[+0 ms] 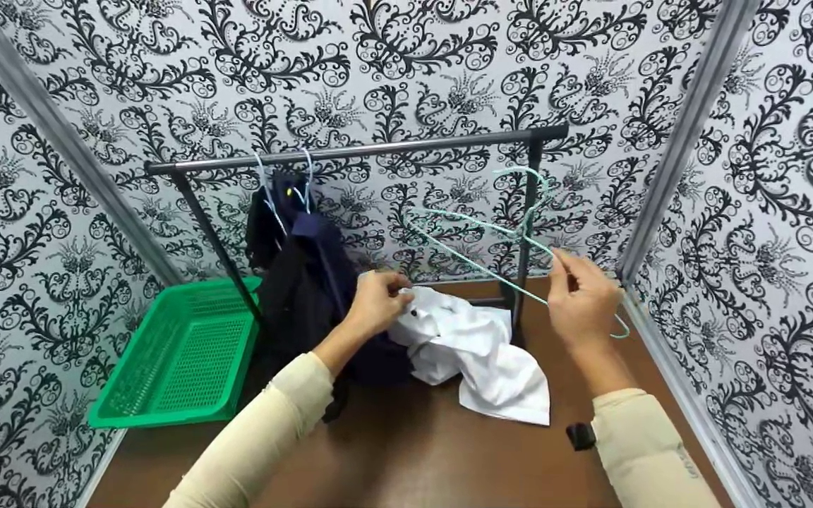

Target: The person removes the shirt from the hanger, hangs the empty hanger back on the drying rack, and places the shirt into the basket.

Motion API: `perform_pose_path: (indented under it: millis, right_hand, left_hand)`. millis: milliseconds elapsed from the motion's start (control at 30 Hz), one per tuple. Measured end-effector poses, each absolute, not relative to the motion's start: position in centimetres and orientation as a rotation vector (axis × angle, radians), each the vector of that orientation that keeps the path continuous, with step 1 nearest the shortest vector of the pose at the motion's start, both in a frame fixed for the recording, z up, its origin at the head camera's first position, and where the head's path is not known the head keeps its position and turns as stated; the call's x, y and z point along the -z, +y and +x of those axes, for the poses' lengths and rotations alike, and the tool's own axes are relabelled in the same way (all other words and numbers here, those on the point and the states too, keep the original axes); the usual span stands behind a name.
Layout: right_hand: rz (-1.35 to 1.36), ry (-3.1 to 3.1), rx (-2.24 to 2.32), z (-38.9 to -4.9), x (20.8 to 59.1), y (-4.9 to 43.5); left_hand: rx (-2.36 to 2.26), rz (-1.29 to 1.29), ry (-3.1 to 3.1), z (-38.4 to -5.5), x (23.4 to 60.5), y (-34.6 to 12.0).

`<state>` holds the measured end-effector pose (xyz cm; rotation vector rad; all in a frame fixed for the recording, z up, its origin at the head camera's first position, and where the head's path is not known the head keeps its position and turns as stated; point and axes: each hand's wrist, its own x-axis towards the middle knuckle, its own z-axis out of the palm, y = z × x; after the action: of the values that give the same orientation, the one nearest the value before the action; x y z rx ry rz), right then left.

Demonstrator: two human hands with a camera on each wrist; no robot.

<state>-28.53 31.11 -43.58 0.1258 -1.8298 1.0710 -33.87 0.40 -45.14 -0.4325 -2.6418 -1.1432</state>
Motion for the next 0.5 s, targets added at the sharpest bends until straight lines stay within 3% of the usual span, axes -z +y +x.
perform_pose_path:
  millis: [500]
  right_hand:
    - [0.093,-1.934,-1.076,-31.0,39.4,26.9]
  left_hand:
    - [1.143,-0.518,-2.623,-32.3,47.1,1.3]
